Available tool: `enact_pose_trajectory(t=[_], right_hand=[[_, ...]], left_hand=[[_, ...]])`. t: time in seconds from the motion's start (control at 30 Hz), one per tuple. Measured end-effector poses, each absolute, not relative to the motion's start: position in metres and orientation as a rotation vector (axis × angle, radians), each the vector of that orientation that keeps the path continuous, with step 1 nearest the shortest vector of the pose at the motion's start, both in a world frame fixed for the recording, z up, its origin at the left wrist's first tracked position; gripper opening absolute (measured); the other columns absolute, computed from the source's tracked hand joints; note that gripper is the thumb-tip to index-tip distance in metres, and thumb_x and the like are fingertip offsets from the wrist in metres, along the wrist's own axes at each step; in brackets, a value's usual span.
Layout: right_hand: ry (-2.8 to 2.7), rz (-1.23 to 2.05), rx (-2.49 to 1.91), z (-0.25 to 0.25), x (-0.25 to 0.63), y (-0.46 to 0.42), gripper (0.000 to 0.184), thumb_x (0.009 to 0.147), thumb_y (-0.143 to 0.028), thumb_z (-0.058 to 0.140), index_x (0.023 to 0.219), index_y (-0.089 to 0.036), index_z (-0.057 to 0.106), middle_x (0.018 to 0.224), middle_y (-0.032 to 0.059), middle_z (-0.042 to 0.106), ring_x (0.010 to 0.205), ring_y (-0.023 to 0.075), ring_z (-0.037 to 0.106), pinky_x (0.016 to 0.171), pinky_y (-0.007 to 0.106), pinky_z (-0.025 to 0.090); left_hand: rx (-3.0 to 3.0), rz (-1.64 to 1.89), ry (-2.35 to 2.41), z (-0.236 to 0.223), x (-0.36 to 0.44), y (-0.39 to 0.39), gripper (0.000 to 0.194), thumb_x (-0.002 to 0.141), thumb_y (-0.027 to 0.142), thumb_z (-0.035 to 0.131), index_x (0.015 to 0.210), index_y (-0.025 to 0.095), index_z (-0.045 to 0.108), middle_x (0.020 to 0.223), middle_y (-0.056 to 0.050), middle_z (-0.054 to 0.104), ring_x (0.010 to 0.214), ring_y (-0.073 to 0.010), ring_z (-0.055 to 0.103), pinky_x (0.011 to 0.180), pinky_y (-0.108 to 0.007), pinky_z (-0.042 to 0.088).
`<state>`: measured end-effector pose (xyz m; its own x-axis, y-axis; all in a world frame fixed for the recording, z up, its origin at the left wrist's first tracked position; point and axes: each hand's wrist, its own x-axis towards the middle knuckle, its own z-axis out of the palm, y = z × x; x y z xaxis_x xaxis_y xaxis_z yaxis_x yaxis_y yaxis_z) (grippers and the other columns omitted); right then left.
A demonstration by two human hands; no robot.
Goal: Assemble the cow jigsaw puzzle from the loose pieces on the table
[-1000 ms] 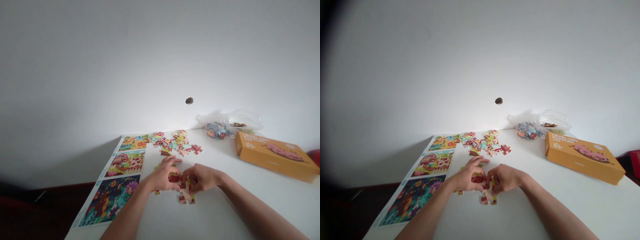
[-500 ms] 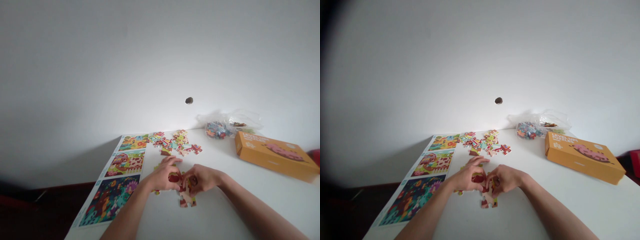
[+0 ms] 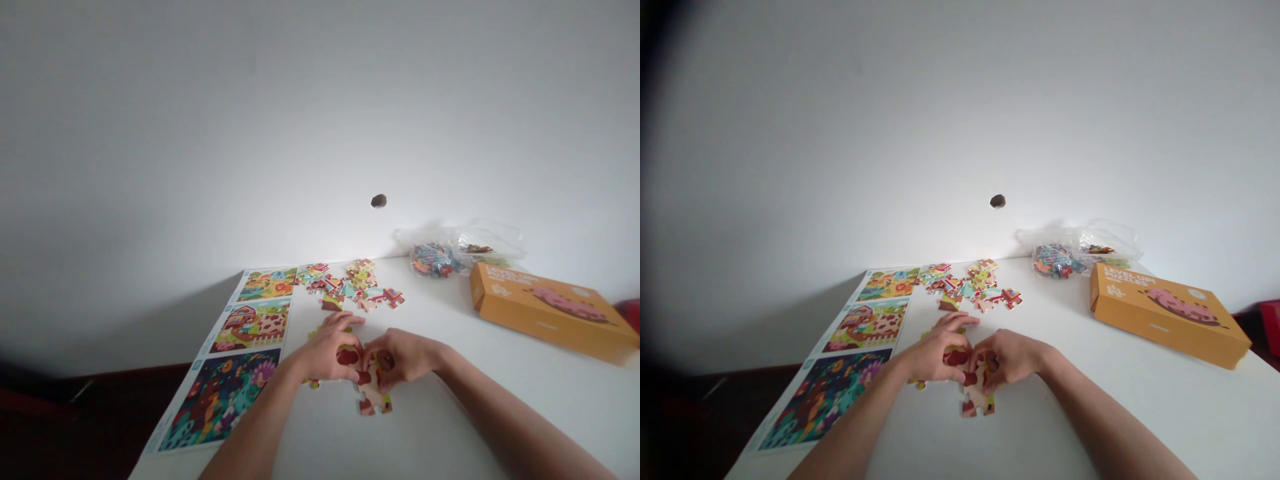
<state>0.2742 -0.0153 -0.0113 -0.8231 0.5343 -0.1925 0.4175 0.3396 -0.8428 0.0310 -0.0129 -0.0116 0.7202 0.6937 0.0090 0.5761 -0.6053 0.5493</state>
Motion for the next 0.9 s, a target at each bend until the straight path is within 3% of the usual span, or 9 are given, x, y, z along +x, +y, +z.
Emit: enact_pose_trajectory(t=[0.63,0.8,0.9], right_hand=[[-2.324,1.599,-0.844,-0.0146,0.2757,-0.0121,0.02,0.073,-0.024,0.072,0.091,-0.015,0.071,0.064,-0.0045,0.059,0.052,0.0061,0.049,0.046,0.015,0.034],[-1.605,2.209,-0.555,-0.0144,0.2797,-0.0128,0.047,0.069,-0.049,0.071,0.1,-0.017,0.058,0.056,-0.005,0.056,0.039,0.0117,0.053,0.035,0.016,0.035],[-1.36,2.398,-0.357,-0.0131,0.276,-0.0166,0.059,0.063,-0.058,0.074,0.102,-0.017,0.054,0.077,0.0054,0.067,0.067,0.0245,0.071,0.049,0.027,0.053]], left_hand=[[2.409,0.307,0.951,-0.0116,0.0316,-0.0138,0.038,0.059,0.046,0.088,0.089,0.027,0.075,0.149,-0.002,0.045,0.142,-0.0346,0.028,0.117,-0.051,0.026],[2.363,0.38,0.954,-0.014,0.0305,-0.0151,0.025,0.069,0.021,0.079,0.093,0.029,0.076,0.147,0.0,0.047,0.142,-0.0309,0.032,0.118,-0.048,0.026],[2.288,0.505,0.887,-0.0162,0.028,-0.0131,0.029,0.075,0.011,0.066,0.098,0.027,0.073,0.144,-0.001,0.051,0.138,-0.0263,0.039,0.118,-0.044,0.029]])
